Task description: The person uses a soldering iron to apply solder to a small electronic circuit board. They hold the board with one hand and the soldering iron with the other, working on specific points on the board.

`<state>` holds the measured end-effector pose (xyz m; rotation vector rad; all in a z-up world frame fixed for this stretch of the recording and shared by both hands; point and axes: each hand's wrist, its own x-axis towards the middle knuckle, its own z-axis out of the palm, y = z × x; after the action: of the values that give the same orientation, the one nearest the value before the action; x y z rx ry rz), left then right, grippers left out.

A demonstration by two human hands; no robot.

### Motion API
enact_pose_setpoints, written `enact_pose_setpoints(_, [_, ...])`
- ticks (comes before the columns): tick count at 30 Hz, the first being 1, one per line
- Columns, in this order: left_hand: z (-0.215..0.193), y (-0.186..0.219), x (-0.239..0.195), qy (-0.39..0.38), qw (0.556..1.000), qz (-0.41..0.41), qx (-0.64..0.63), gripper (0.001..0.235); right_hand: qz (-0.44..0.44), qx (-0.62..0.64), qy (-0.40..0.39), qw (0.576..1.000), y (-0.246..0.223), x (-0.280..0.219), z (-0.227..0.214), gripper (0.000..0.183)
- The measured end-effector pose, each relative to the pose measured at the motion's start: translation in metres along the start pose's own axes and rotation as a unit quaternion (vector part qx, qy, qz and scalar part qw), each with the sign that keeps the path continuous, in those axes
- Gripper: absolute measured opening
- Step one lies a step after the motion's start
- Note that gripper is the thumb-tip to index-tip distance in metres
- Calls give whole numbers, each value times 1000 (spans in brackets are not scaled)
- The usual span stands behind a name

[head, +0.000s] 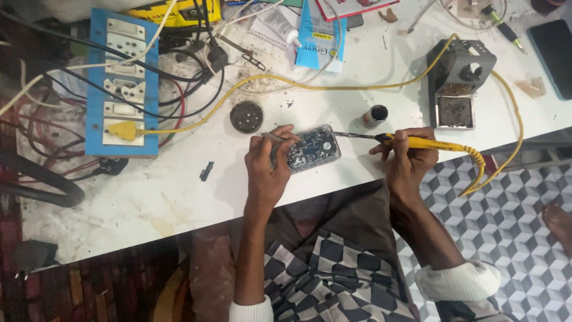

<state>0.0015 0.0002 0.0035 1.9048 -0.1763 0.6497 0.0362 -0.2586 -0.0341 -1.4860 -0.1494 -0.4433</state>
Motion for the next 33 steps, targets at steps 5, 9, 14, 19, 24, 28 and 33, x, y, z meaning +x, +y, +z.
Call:
enact_pose_setpoints(5, [0,-2,1,-2,1000,6,4,6,-6,-9,-5,1000,3,1,-1,18])
enact_pose_setpoints(9, [0,0,0,-4,1000,4,9,7,-26,-19,-1,999,1,-6,-3,18])
enact_pose_setpoints(14, [-3,0,0,-21,999,18,47,7,-46,-36,2,998,2,-7,-3,17])
enact_pose_setpoints(19, [-3,-2,-1,-19,998,27,49,9,-35,-34,15,999,2,-8,-4,20])
enact_pose_setpoints(24, [-2,0,0,-13,999,22,44,11,-17,-47,1,999,-5,-9,-2,22])
enact_pose_setpoints(28, [-2,-1,-1,-9,999,13,29,8,-14,-27,-7,1000,-5,-7,0,20])
enact_pose_setpoints(33, [-2,1,1,-11,998,37,43,9,-16,-39,6,999,-4,-8,-2,18])
